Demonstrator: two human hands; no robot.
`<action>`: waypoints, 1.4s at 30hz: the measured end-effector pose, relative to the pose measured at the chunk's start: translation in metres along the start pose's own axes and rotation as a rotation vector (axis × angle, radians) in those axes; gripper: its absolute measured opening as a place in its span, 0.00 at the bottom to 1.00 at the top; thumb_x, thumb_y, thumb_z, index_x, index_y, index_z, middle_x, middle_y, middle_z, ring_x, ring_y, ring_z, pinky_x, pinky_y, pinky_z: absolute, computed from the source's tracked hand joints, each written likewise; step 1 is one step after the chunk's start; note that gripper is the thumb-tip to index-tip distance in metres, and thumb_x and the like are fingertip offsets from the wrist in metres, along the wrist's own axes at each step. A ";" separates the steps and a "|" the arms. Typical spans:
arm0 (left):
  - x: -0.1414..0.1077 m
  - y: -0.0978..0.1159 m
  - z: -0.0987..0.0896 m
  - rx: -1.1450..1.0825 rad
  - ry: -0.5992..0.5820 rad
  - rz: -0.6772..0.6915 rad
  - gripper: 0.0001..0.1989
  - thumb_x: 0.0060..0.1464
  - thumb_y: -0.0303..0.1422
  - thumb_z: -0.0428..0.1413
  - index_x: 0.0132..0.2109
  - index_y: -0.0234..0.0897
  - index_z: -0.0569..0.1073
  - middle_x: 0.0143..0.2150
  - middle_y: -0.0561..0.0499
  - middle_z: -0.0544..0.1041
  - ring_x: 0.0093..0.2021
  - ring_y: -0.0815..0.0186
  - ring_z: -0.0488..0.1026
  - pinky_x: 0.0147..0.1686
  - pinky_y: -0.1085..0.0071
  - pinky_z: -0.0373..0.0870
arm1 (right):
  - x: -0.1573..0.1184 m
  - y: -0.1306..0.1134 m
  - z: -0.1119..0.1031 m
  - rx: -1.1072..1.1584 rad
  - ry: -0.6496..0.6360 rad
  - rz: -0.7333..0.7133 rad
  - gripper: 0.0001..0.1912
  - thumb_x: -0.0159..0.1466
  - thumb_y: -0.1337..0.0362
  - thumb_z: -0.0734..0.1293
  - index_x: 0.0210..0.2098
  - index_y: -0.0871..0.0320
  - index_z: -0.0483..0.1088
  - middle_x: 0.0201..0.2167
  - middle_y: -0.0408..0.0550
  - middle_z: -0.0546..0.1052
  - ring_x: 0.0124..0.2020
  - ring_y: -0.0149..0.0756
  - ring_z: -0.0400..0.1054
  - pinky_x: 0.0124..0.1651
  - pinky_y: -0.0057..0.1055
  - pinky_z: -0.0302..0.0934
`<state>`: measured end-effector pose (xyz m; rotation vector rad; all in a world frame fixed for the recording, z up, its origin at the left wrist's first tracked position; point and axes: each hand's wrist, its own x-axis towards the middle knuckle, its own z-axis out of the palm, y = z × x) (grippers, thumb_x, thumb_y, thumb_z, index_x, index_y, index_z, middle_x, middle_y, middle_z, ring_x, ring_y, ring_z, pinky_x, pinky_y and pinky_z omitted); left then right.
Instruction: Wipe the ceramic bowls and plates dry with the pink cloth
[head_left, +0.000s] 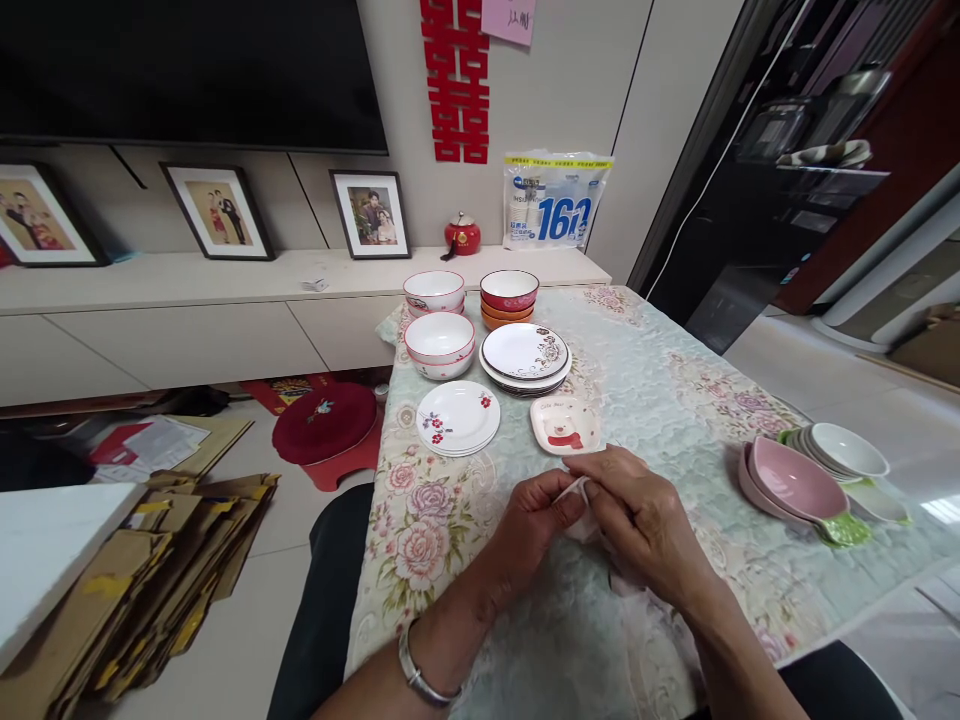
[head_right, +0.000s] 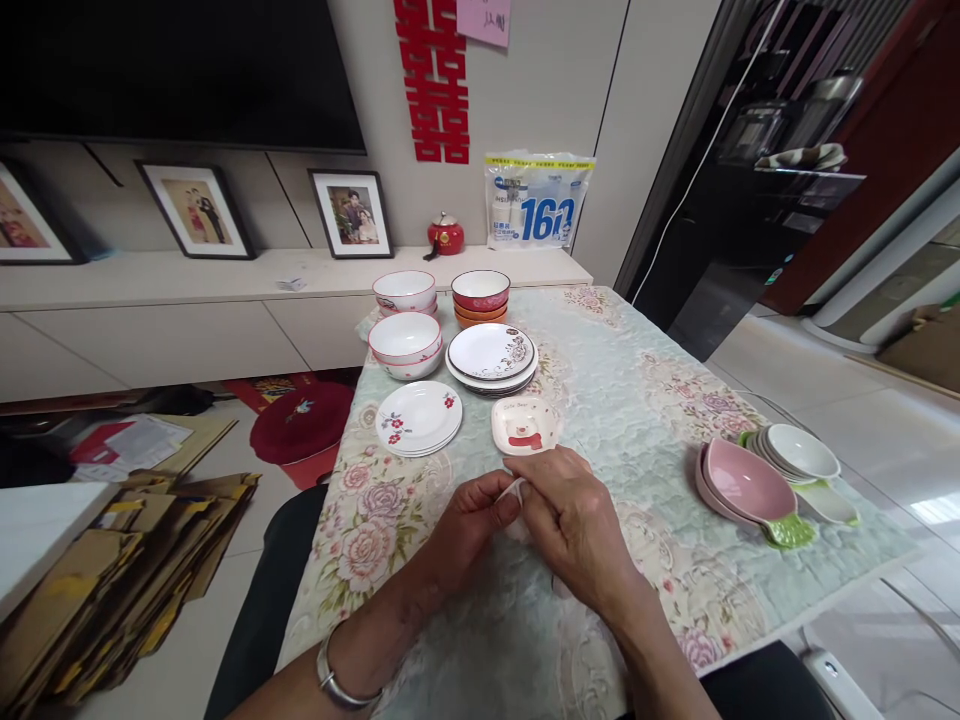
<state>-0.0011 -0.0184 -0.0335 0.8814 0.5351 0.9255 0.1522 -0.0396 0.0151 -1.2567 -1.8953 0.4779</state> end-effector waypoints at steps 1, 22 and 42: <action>0.000 0.000 0.000 -0.003 0.005 0.000 0.17 0.48 0.45 0.66 0.32 0.33 0.77 0.28 0.52 0.72 0.30 0.68 0.63 0.35 0.70 0.58 | 0.001 0.003 -0.001 0.038 -0.010 0.031 0.18 0.66 0.65 0.60 0.51 0.51 0.77 0.42 0.48 0.80 0.44 0.40 0.72 0.48 0.37 0.65; 0.003 -0.003 0.001 -0.188 0.067 0.000 0.14 0.48 0.41 0.67 0.35 0.34 0.79 0.29 0.52 0.74 0.30 0.68 0.65 0.36 0.70 0.59 | 0.001 0.013 0.015 -0.077 0.022 -0.074 0.19 0.68 0.66 0.59 0.55 0.52 0.73 0.54 0.49 0.77 0.57 0.43 0.68 0.62 0.47 0.58; 0.005 -0.004 -0.001 -0.031 0.096 -0.057 0.19 0.46 0.45 0.66 0.30 0.32 0.73 0.25 0.54 0.67 0.29 0.70 0.58 0.32 0.71 0.54 | -0.002 0.041 -0.012 0.133 0.019 0.319 0.18 0.68 0.54 0.62 0.51 0.54 0.75 0.43 0.48 0.79 0.38 0.38 0.73 0.39 0.32 0.64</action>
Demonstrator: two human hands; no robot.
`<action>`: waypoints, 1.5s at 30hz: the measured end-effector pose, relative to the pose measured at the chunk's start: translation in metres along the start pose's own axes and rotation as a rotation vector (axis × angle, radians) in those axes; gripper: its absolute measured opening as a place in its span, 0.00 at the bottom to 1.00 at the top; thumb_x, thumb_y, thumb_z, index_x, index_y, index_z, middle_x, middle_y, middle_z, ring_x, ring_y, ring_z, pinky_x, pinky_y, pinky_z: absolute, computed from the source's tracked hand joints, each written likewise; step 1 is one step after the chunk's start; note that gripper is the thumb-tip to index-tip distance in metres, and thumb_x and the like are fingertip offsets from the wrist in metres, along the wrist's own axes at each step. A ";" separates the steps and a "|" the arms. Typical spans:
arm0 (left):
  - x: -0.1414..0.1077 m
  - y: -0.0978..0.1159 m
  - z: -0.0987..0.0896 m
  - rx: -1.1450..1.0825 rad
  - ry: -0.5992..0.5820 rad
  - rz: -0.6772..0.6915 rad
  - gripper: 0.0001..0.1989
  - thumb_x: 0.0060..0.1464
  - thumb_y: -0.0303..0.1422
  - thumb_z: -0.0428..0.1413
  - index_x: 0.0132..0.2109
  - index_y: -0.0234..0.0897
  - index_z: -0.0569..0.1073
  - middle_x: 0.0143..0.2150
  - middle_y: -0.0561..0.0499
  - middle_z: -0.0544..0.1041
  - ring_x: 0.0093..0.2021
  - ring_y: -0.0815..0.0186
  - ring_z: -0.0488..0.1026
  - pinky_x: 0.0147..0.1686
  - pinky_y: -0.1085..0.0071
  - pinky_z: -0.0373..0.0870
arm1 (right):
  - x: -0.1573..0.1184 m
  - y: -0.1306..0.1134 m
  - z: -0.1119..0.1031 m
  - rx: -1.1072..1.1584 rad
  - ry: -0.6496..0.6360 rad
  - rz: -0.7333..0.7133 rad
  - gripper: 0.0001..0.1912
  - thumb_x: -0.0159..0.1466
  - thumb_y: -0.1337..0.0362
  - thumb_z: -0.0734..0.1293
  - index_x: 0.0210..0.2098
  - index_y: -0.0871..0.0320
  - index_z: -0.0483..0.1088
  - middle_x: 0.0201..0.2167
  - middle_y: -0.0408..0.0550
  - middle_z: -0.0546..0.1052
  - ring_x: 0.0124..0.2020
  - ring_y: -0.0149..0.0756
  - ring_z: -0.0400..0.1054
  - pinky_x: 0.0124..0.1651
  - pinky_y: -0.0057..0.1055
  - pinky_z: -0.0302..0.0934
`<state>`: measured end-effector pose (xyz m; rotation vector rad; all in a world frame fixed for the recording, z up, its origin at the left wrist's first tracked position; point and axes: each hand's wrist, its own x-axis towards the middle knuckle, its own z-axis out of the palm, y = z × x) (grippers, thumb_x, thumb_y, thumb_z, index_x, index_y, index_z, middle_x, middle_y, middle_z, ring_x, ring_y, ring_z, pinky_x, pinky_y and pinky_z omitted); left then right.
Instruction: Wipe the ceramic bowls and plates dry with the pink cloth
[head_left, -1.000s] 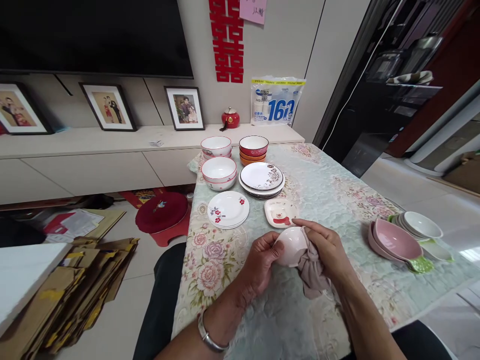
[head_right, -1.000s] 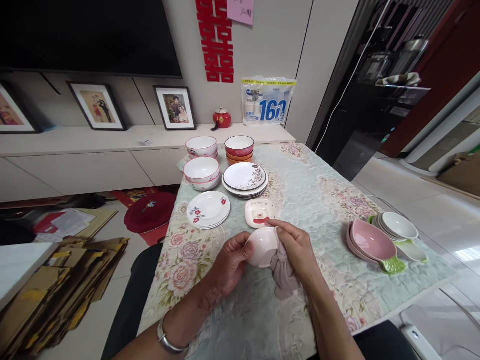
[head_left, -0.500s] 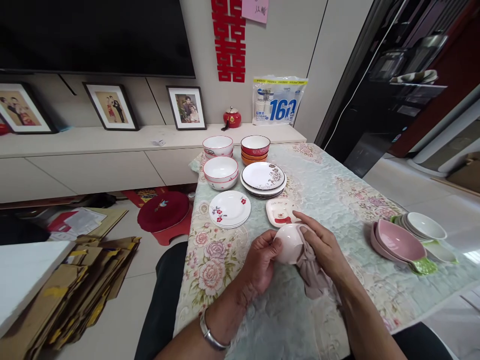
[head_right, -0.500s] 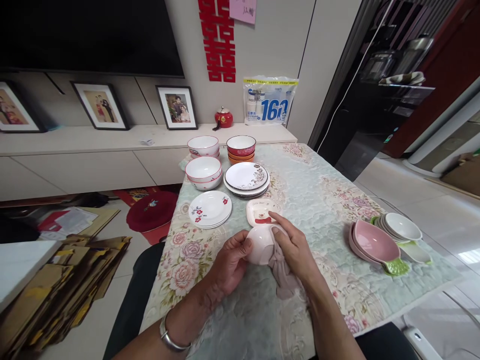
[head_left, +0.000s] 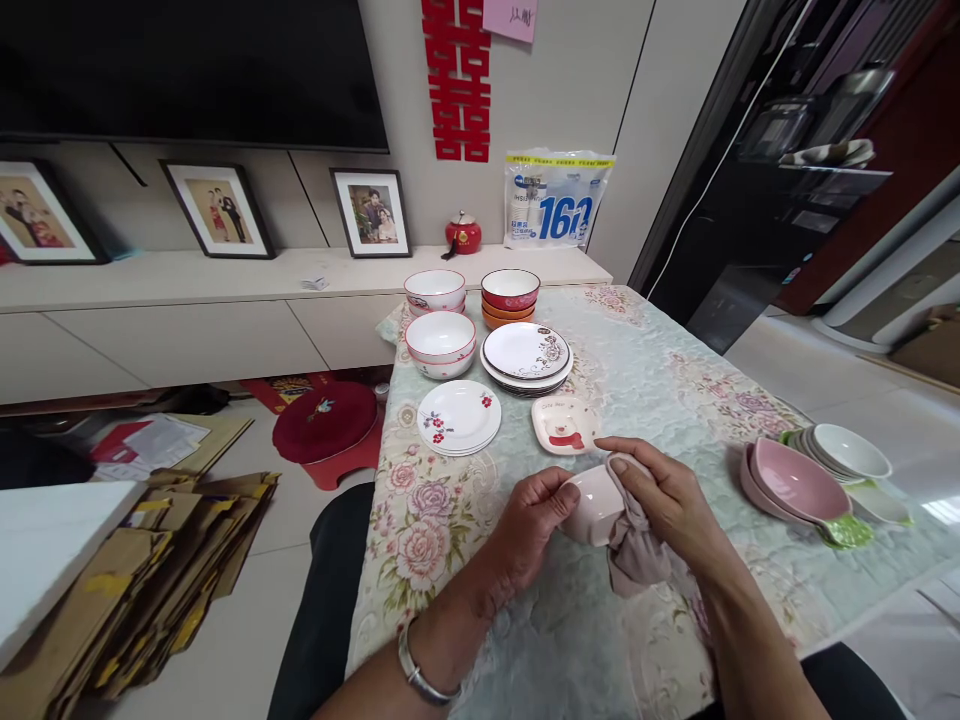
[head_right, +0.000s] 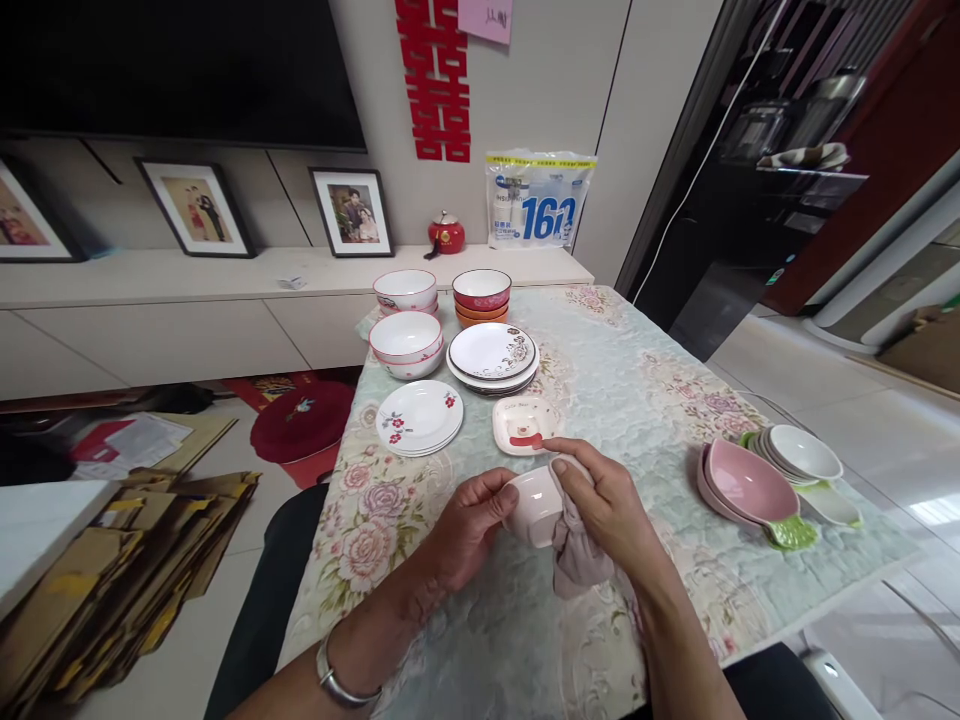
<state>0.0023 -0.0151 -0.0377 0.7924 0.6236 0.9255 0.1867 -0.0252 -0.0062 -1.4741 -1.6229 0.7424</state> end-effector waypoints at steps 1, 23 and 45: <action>0.000 -0.001 0.000 0.000 -0.003 0.012 0.19 0.46 0.46 0.66 0.30 0.33 0.73 0.26 0.54 0.67 0.29 0.70 0.58 0.32 0.71 0.54 | -0.001 -0.004 0.004 -0.069 0.005 -0.062 0.18 0.69 0.56 0.61 0.52 0.54 0.74 0.43 0.48 0.79 0.39 0.39 0.73 0.41 0.33 0.64; 0.003 -0.003 0.002 -0.135 0.067 0.045 0.18 0.44 0.42 0.68 0.34 0.31 0.78 0.28 0.51 0.73 0.30 0.69 0.62 0.34 0.71 0.58 | 0.000 -0.001 0.023 0.058 0.156 0.049 0.19 0.67 0.57 0.60 0.50 0.58 0.75 0.45 0.51 0.80 0.46 0.43 0.73 0.49 0.38 0.65; 0.002 -0.003 0.007 -0.314 0.100 0.059 0.15 0.45 0.39 0.69 0.36 0.33 0.78 0.30 0.51 0.76 0.32 0.69 0.67 0.36 0.73 0.62 | -0.011 -0.008 0.058 -0.329 0.189 -0.409 0.25 0.67 0.70 0.57 0.64 0.56 0.62 0.64 0.56 0.65 0.67 0.48 0.55 0.67 0.57 0.51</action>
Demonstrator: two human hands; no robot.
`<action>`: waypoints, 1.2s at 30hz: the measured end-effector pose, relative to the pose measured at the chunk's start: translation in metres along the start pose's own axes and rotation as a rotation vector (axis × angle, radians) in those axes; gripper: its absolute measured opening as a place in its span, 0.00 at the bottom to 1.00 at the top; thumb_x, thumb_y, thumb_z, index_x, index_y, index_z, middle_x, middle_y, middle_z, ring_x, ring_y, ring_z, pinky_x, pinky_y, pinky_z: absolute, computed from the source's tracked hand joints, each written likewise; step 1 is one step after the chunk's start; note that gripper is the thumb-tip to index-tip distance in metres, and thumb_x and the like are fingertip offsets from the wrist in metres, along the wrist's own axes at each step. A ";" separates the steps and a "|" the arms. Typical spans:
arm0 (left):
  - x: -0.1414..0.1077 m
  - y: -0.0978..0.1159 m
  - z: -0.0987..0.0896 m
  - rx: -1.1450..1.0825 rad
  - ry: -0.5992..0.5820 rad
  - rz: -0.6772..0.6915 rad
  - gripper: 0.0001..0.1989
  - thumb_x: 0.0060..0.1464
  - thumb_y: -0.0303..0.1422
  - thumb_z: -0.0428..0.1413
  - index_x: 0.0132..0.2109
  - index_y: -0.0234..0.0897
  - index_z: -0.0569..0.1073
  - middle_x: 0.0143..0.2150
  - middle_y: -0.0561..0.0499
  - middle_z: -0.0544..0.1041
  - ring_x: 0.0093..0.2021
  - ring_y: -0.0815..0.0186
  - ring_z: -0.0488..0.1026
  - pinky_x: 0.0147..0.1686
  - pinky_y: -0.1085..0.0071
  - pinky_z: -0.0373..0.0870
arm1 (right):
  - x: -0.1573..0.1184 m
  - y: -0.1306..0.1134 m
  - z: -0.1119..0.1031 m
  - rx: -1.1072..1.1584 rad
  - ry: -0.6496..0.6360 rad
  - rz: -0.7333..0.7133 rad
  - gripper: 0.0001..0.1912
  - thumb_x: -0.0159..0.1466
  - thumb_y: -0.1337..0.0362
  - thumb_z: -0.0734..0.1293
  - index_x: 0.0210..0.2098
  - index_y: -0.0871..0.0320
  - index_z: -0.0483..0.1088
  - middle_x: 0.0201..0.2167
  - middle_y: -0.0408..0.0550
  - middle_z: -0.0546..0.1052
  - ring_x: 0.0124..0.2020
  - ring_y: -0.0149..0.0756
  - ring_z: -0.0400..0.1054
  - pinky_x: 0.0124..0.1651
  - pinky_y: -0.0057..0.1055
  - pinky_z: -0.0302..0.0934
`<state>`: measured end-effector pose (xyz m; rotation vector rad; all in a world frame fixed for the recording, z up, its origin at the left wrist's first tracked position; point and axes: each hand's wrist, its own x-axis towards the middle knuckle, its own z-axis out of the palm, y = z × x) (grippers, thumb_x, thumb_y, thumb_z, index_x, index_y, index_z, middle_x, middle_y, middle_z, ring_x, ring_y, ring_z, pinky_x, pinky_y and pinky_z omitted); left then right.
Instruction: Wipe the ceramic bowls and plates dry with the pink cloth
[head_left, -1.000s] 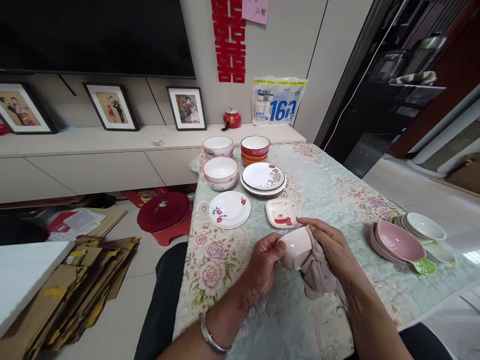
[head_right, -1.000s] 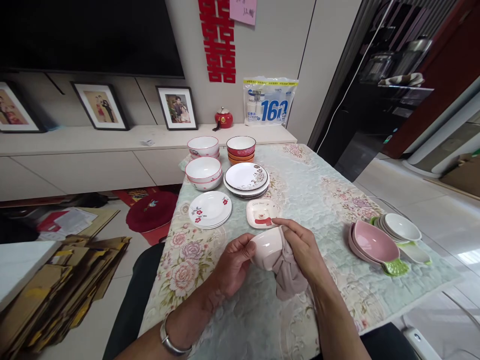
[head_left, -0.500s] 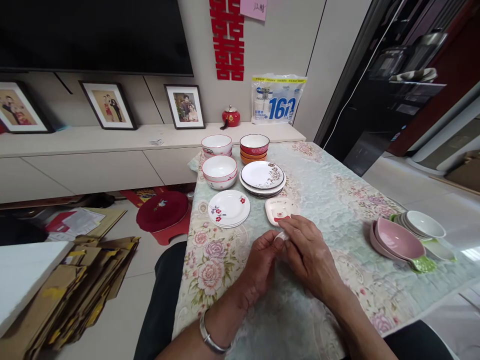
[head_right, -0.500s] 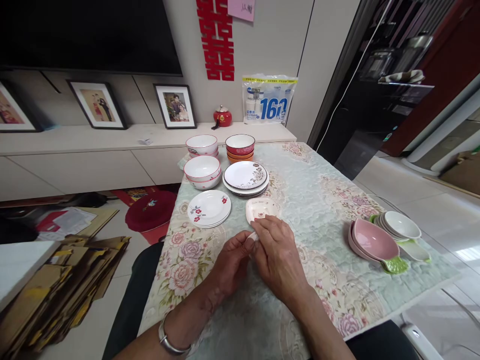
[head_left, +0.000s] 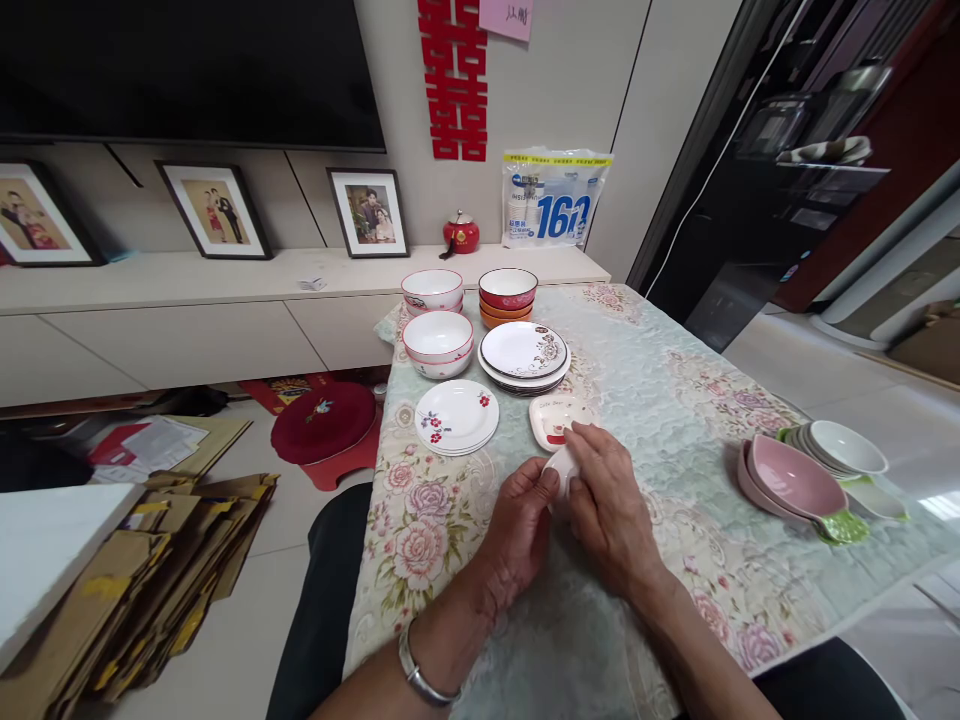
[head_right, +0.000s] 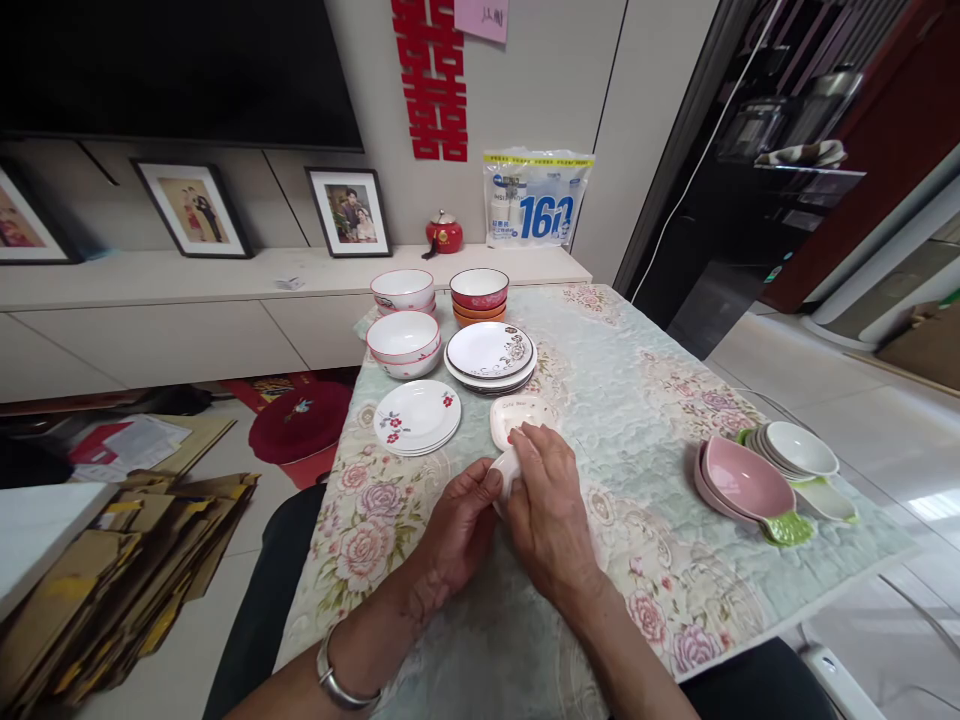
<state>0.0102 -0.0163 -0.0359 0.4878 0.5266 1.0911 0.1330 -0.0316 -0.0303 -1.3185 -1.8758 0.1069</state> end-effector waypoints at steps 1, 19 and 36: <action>0.000 0.000 -0.001 -0.003 -0.004 0.001 0.14 0.46 0.39 0.68 0.37 0.33 0.78 0.30 0.51 0.76 0.33 0.68 0.68 0.37 0.73 0.63 | 0.000 -0.001 0.001 -0.004 -0.007 -0.022 0.26 0.67 0.70 0.57 0.64 0.56 0.62 0.64 0.56 0.65 0.67 0.48 0.54 0.67 0.58 0.50; -0.003 0.003 -0.002 0.215 -0.060 -0.049 0.13 0.45 0.38 0.65 0.34 0.33 0.77 0.27 0.52 0.70 0.31 0.67 0.62 0.36 0.71 0.58 | 0.009 0.024 -0.033 0.468 0.015 0.597 0.22 0.63 0.61 0.60 0.53 0.57 0.74 0.39 0.47 0.79 0.36 0.38 0.70 0.38 0.32 0.62; -0.004 0.001 -0.008 0.444 -0.153 0.035 0.19 0.51 0.47 0.62 0.31 0.34 0.72 0.25 0.54 0.67 0.28 0.68 0.59 0.32 0.70 0.55 | 0.010 0.003 -0.037 0.156 -0.126 0.202 0.23 0.65 0.66 0.56 0.57 0.54 0.71 0.37 0.48 0.75 0.39 0.40 0.68 0.42 0.37 0.60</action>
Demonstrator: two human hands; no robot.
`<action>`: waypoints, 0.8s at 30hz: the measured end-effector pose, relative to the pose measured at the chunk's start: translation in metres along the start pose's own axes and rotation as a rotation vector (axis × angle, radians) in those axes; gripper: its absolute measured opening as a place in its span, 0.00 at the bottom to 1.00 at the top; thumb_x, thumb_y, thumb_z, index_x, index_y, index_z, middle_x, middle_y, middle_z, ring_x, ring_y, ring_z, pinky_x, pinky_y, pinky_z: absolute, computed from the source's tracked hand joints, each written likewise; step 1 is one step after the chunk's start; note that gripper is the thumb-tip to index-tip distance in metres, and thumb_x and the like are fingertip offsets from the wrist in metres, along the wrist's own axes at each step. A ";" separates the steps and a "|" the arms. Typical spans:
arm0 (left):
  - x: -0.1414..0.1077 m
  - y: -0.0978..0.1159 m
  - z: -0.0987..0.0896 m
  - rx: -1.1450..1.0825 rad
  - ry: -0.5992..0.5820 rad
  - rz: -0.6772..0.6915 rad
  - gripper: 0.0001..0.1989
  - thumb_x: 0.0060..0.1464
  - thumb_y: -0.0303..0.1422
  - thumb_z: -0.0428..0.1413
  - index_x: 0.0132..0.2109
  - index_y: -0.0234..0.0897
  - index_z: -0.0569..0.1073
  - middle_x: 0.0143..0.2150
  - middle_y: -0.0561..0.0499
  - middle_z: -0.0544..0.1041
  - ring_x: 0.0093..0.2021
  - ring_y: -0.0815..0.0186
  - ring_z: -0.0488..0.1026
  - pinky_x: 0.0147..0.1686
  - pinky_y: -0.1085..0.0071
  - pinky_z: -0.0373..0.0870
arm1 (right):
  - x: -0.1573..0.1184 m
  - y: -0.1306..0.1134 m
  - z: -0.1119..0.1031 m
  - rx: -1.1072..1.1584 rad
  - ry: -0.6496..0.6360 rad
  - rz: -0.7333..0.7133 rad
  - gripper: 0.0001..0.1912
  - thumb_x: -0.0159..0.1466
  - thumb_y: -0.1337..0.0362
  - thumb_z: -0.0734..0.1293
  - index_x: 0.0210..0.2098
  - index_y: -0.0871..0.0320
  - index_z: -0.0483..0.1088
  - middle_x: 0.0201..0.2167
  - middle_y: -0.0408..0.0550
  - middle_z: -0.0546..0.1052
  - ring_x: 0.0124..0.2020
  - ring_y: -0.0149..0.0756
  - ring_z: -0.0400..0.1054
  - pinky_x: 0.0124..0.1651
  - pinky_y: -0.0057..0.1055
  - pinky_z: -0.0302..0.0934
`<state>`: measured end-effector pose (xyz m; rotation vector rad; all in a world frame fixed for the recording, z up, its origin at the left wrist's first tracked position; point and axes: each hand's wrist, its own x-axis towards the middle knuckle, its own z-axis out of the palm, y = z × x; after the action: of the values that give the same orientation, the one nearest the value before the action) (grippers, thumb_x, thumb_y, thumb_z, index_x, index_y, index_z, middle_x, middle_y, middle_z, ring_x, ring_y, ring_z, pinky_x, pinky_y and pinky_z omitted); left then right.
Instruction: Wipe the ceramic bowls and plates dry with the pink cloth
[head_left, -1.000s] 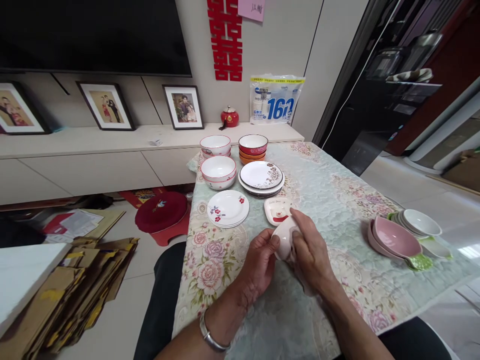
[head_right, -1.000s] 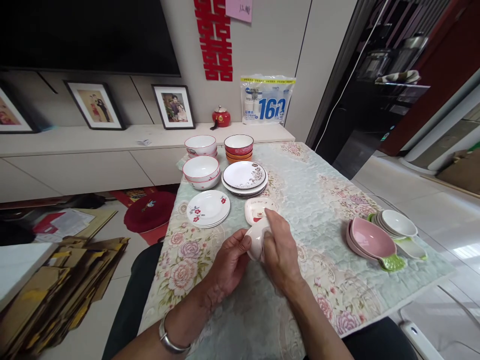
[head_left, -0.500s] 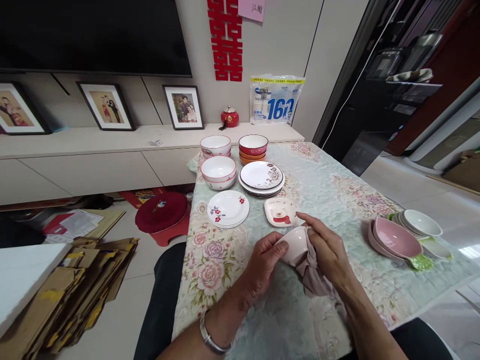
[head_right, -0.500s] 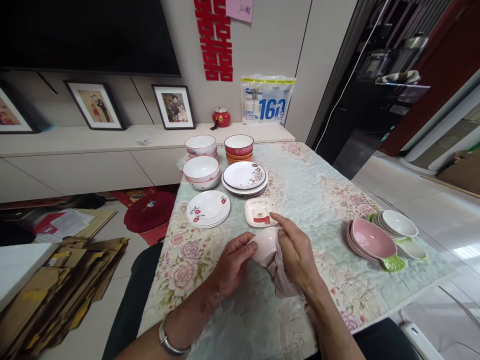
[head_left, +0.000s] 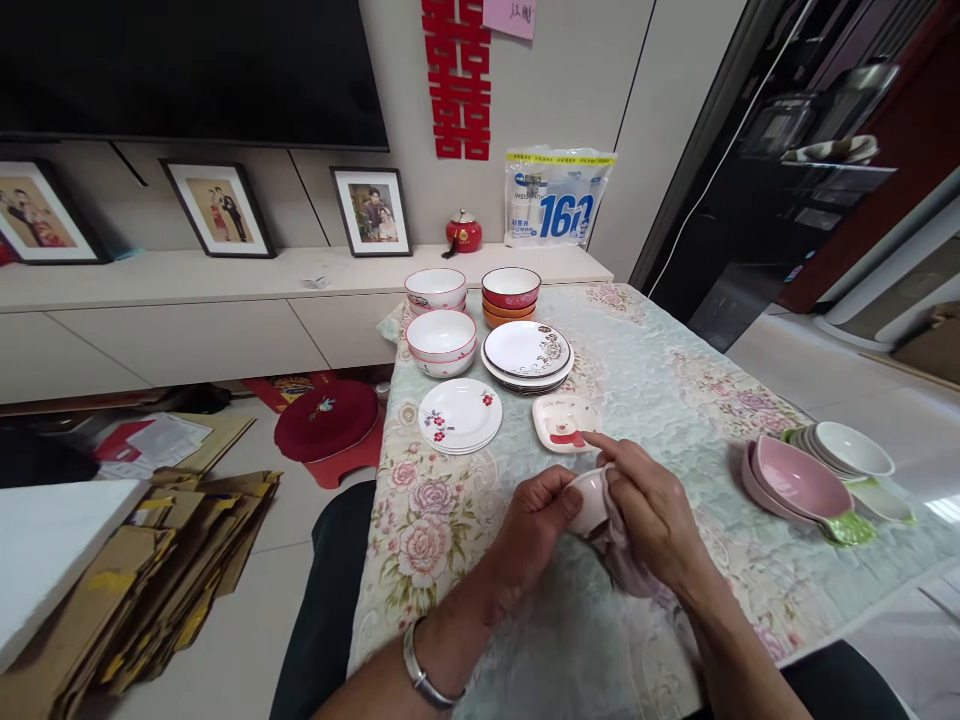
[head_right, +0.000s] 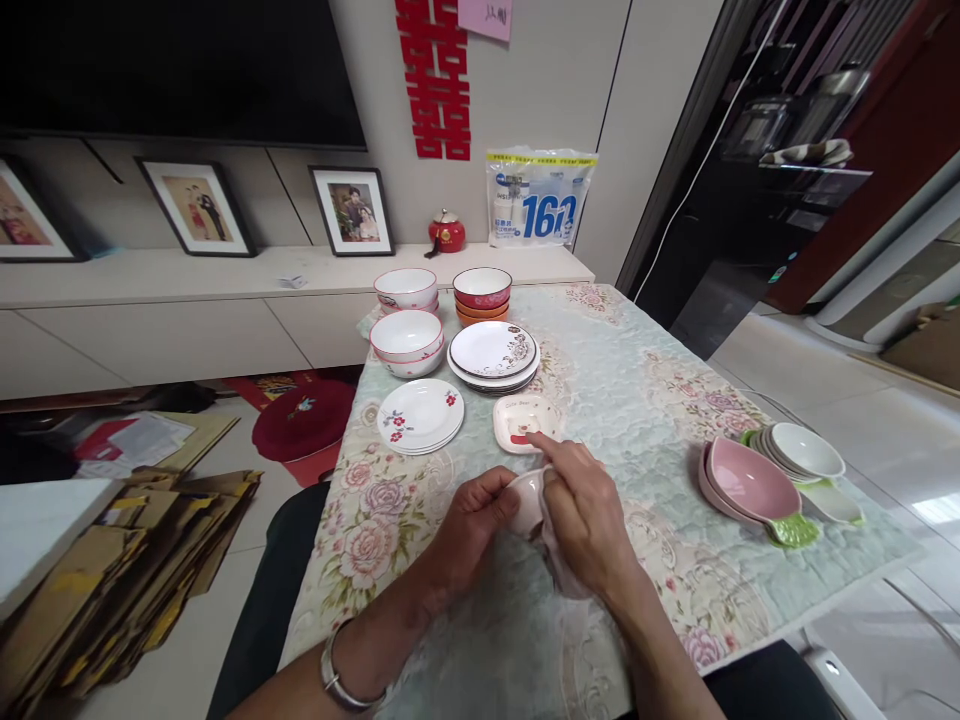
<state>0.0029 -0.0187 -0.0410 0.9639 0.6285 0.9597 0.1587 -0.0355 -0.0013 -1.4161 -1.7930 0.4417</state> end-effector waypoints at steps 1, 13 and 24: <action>0.001 -0.002 0.000 -0.030 0.026 0.001 0.19 0.50 0.47 0.63 0.30 0.34 0.72 0.25 0.54 0.67 0.28 0.68 0.58 0.32 0.70 0.55 | 0.002 0.006 -0.002 0.080 0.006 0.070 0.22 0.64 0.65 0.57 0.55 0.54 0.72 0.38 0.48 0.76 0.39 0.40 0.69 0.42 0.36 0.61; 0.001 -0.002 0.000 -0.072 0.011 0.011 0.17 0.52 0.45 0.63 0.31 0.34 0.72 0.27 0.54 0.69 0.30 0.68 0.60 0.34 0.70 0.57 | -0.003 -0.006 0.015 -0.097 0.106 -0.067 0.21 0.65 0.67 0.57 0.54 0.55 0.72 0.48 0.52 0.76 0.51 0.46 0.67 0.55 0.46 0.58; 0.005 -0.005 0.005 -0.258 0.163 0.016 0.18 0.42 0.44 0.69 0.29 0.33 0.75 0.26 0.53 0.70 0.29 0.69 0.59 0.33 0.72 0.57 | 0.007 0.027 0.013 0.313 0.098 0.340 0.19 0.66 0.64 0.55 0.49 0.59 0.73 0.41 0.50 0.80 0.41 0.41 0.73 0.43 0.37 0.66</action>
<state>0.0114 -0.0171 -0.0429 0.6674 0.6156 1.1113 0.1664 -0.0175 -0.0256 -1.4887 -1.3381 0.7789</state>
